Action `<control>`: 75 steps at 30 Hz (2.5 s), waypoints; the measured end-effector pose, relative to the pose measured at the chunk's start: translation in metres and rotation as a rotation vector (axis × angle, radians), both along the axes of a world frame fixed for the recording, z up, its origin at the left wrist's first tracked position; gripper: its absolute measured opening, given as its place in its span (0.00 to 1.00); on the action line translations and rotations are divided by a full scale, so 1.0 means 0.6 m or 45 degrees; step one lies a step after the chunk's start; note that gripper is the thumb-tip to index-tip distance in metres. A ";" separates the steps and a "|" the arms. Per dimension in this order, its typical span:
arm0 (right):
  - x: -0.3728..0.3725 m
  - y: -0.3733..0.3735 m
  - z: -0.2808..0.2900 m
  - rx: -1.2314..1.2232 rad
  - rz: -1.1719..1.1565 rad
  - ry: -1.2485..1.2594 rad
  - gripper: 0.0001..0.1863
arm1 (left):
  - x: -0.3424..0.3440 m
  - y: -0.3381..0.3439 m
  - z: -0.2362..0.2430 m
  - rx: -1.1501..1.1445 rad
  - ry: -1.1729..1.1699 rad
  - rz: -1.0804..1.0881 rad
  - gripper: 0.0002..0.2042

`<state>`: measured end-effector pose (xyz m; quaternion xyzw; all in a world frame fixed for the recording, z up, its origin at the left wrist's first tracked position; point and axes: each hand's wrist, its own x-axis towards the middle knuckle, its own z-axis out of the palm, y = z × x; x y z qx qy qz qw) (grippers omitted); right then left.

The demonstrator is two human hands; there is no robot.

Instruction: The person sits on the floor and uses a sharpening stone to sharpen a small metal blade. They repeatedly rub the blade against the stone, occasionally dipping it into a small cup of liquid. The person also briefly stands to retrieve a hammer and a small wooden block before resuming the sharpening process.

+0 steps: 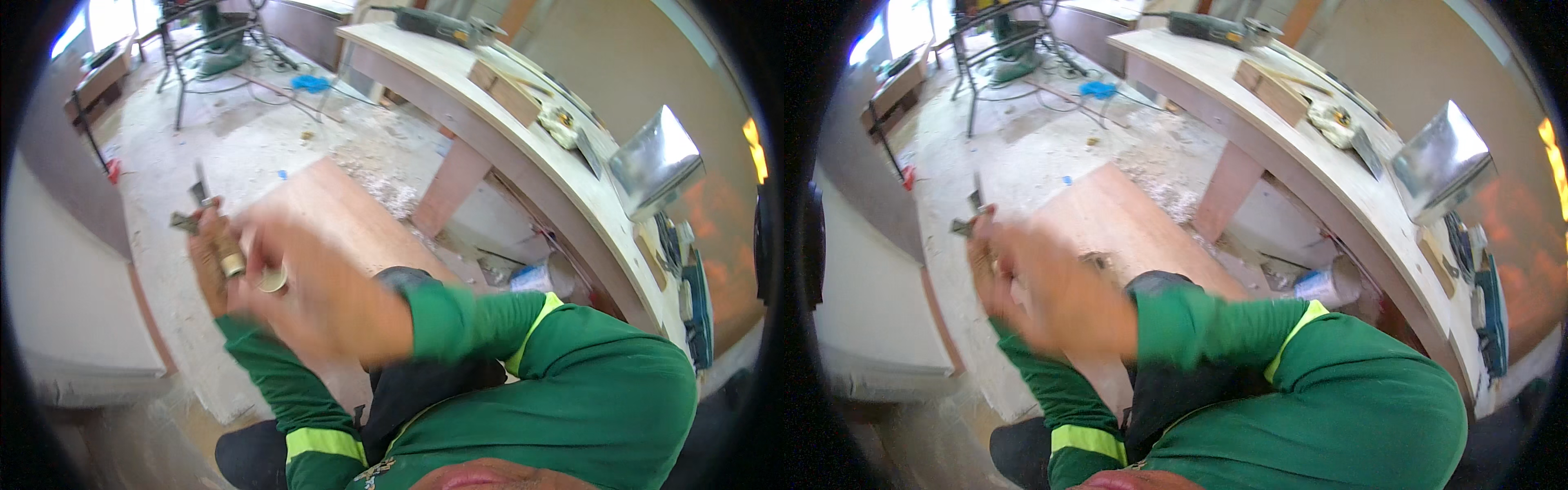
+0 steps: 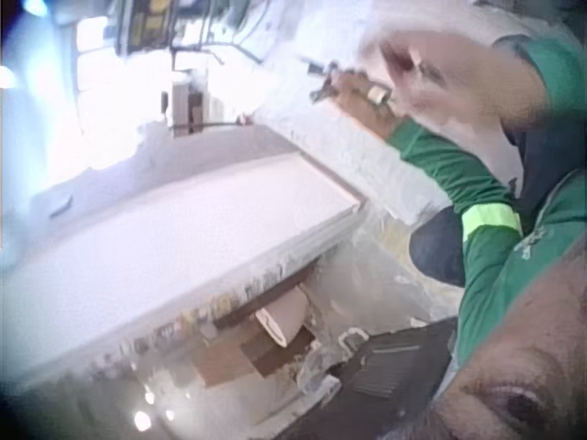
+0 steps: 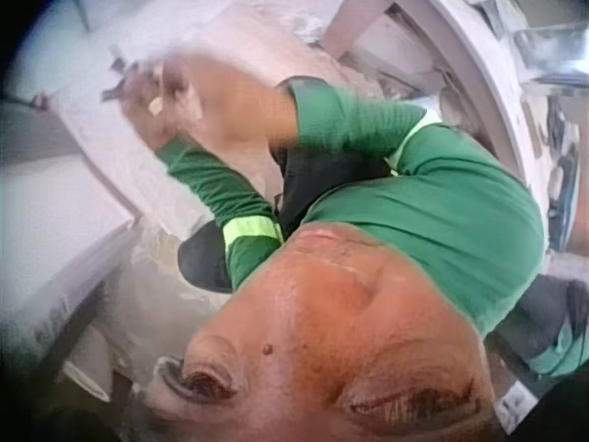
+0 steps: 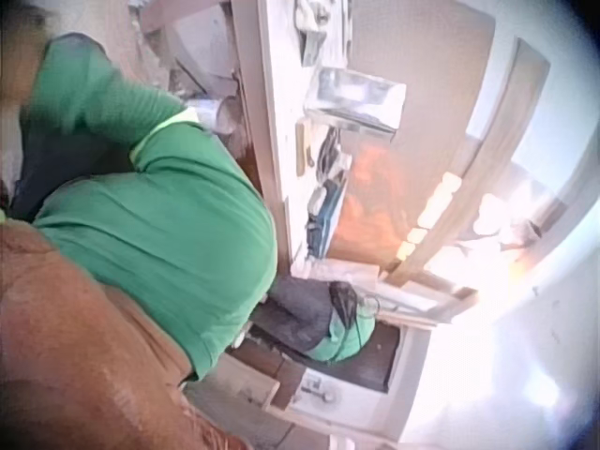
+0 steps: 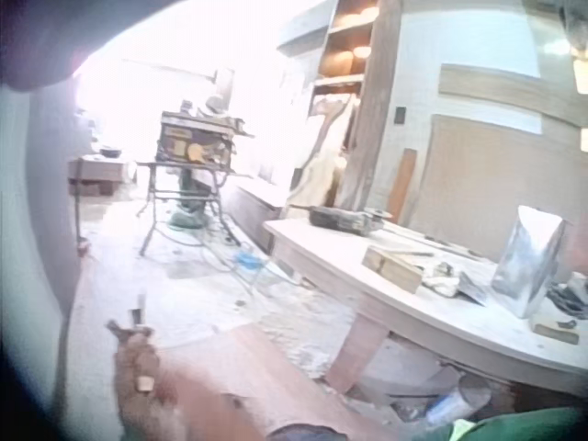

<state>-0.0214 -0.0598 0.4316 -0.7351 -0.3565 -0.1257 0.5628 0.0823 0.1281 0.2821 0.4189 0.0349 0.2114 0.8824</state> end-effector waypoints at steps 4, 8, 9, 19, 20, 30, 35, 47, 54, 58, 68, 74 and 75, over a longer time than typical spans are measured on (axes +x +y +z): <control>-0.087 -0.048 -0.037 -0.725 0.163 -0.080 0.37 | -0.041 0.006 0.059 0.092 0.132 0.121 0.18; -0.066 -0.055 -0.036 -0.993 0.120 0.047 0.32 | -0.005 0.103 0.025 -0.040 0.232 0.009 0.23; -0.063 -0.052 -0.030 -1.012 0.116 0.112 0.30 | -0.001 0.118 0.025 -0.033 0.238 -0.008 0.24; -0.048 -0.013 -0.009 -1.169 0.108 0.495 0.32 | -0.010 0.270 0.063 0.391 0.659 -0.144 0.29; -0.061 -0.012 -0.014 -1.185 0.084 0.503 0.31 | -0.029 0.264 0.064 0.388 0.697 -0.173 0.33; -0.126 -0.116 0.038 -1.021 0.061 1.253 0.21 | -0.336 0.082 0.441 -0.243 1.041 -0.558 0.31; -0.191 -0.246 0.088 -0.692 -0.264 1.137 0.20 | -0.490 0.060 0.579 -0.395 1.183 -0.605 0.25; -0.120 -0.566 0.363 -0.810 -0.914 1.240 0.21 | -0.476 -0.034 0.822 -0.492 1.267 -0.620 0.19; -0.200 -0.580 0.282 -0.893 -0.683 1.544 0.19 | -0.447 -0.063 0.905 -0.579 1.234 -0.559 0.23; -0.286 -0.620 0.268 -0.973 -0.469 1.755 0.20 | -0.425 -0.091 0.925 -0.533 1.300 -0.611 0.23; -0.394 -0.671 0.296 -0.944 -0.779 1.828 0.18 | -0.403 -0.064 0.912 -0.561 1.249 -0.680 0.22; -0.391 -0.671 0.333 -0.924 -0.901 1.822 0.17 | -0.393 -0.009 0.894 -0.567 1.169 -0.670 0.21; -0.392 -0.667 0.331 -0.907 -0.908 1.727 0.17 | -0.390 0.007 0.898 -0.589 1.128 -0.682 0.21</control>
